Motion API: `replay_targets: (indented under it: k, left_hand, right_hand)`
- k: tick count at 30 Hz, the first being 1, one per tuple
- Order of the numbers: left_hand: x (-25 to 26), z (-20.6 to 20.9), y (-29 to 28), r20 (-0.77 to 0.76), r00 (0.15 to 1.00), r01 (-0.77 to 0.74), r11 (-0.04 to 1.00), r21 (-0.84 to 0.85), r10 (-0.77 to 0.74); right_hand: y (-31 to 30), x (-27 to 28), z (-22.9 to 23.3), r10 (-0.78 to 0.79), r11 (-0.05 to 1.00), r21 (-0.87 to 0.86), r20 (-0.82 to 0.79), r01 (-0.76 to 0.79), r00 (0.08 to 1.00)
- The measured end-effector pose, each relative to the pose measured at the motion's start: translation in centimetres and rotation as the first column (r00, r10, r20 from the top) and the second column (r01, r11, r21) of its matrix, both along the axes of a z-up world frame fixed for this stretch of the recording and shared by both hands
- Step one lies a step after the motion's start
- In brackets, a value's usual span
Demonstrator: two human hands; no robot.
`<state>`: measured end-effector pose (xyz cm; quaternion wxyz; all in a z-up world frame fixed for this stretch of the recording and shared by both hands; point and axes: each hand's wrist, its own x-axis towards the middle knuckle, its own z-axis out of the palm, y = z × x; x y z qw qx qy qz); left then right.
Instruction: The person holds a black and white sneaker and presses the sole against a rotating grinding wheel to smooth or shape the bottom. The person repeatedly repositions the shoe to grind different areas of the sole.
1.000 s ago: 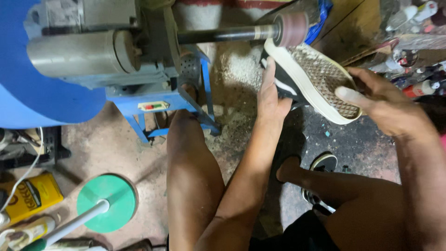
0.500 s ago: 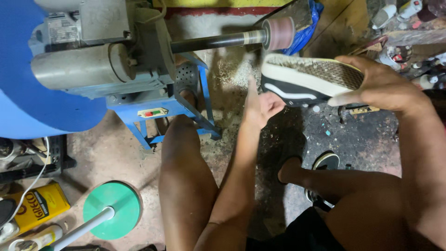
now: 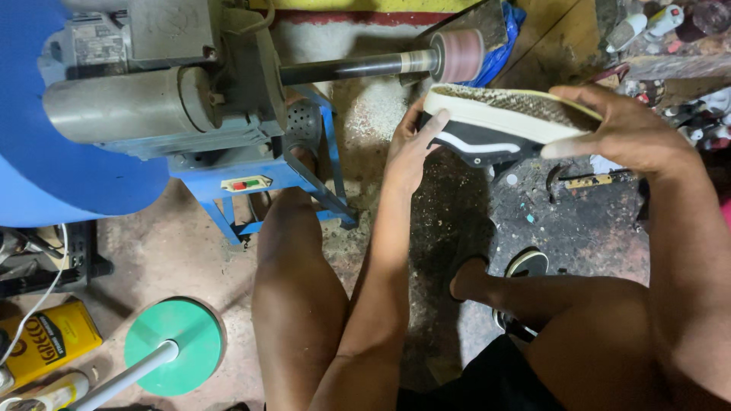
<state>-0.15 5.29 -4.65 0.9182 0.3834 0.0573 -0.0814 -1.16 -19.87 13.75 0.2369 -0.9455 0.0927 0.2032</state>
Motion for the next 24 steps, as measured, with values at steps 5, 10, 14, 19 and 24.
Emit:
replay_targets:
  k: [5, 10, 14, 19, 24]
  left_hand:
    - [0.5, 0.5, -0.2, 0.023, 0.999, -0.039, 0.999, -0.006, 0.039]
    - [1.0, 1.1, -0.1, 0.024, 0.999, -0.035, 0.994, 0.107, 0.033]
    - [1.4, 1.3, -0.1, 0.047, 0.999, -0.023, 0.987, 0.159, 0.016]
    - [1.6, 1.6, -0.2, 0.052, 0.999, -0.01, 0.987, 0.162, 0.002]
    - [1.6, 1.6, -0.3, 0.016, 1.0, -0.003, 0.976, 0.216, -0.001]
  right_hand:
    - [0.0, 0.5, -0.1, 0.057, 0.998, -0.047, 0.117, -0.052, 0.992]
    - [0.3, 0.3, -0.4, -0.004, 1.0, 0.009, 0.176, 0.002, 0.984]
    - [0.1, 0.5, -0.5, -0.013, 0.999, 0.041, 0.176, 0.006, 0.984]
    - [-0.2, 0.4, -0.9, -0.041, 0.992, 0.126, 0.207, 0.015, 0.977]
    - [-0.1, 0.4, -0.7, -0.066, 0.989, 0.147, 0.236, 0.032, 0.969]
